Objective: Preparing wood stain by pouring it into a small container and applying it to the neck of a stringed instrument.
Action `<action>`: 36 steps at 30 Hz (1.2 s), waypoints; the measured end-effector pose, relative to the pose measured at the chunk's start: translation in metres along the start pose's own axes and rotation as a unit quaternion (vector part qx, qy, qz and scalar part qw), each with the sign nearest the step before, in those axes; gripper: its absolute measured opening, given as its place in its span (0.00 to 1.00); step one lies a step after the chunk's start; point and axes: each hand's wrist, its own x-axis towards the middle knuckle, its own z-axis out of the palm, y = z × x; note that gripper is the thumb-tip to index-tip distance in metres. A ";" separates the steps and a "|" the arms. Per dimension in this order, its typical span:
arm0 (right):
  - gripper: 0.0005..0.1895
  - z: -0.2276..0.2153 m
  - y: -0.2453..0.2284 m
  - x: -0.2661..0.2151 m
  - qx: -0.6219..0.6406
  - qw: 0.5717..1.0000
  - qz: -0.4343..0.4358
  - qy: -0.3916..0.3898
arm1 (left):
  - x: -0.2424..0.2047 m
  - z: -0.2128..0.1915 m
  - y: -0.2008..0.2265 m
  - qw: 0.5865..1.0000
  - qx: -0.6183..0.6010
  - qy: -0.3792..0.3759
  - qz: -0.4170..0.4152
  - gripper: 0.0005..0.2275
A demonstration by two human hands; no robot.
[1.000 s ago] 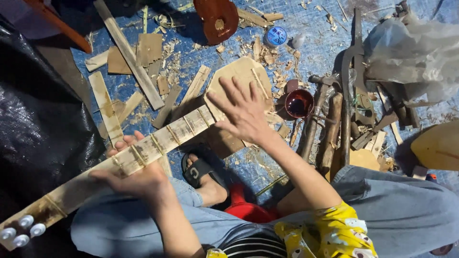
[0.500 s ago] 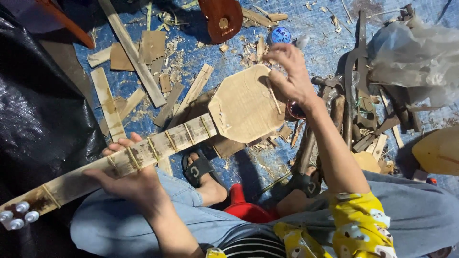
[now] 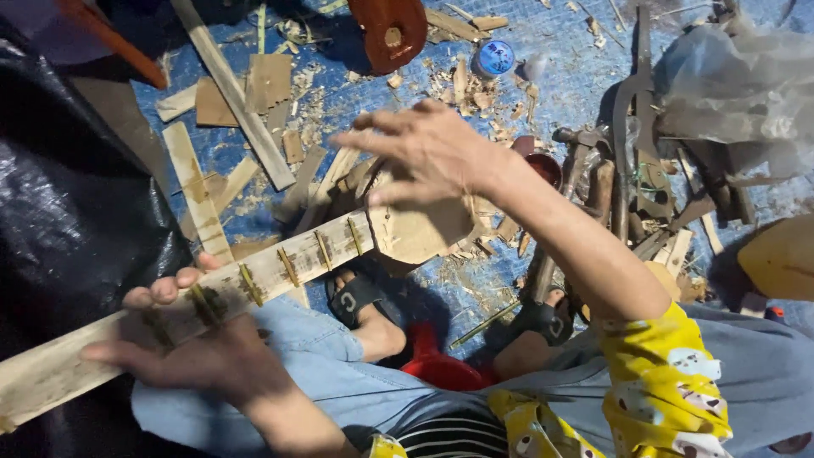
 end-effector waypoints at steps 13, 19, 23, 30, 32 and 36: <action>0.34 0.042 0.036 -0.077 0.147 0.961 0.175 0.153 | 0.013 0.042 0.064 0.958 0.229 0.122 0.122 0.24; 0.46 0.091 0.024 -0.089 0.140 0.952 0.203 0.181 | 0.020 0.047 0.072 0.944 0.290 0.047 0.148 0.22; 0.57 0.098 -0.008 -0.082 0.172 0.936 0.229 0.205 | 0.025 0.066 0.079 0.950 0.286 -0.003 0.126 0.21; 0.68 0.114 -0.043 -0.074 0.187 0.908 0.199 0.317 | 0.045 0.071 0.102 0.956 0.264 -0.055 0.117 0.25; 0.65 0.100 -0.059 -0.062 0.095 0.903 0.158 0.387 | 0.042 0.086 0.103 0.937 0.314 -0.092 0.126 0.22; 0.39 0.121 -0.094 -0.048 -0.025 0.927 0.153 0.342 | 0.033 0.108 0.102 0.882 0.398 -0.201 0.152 0.22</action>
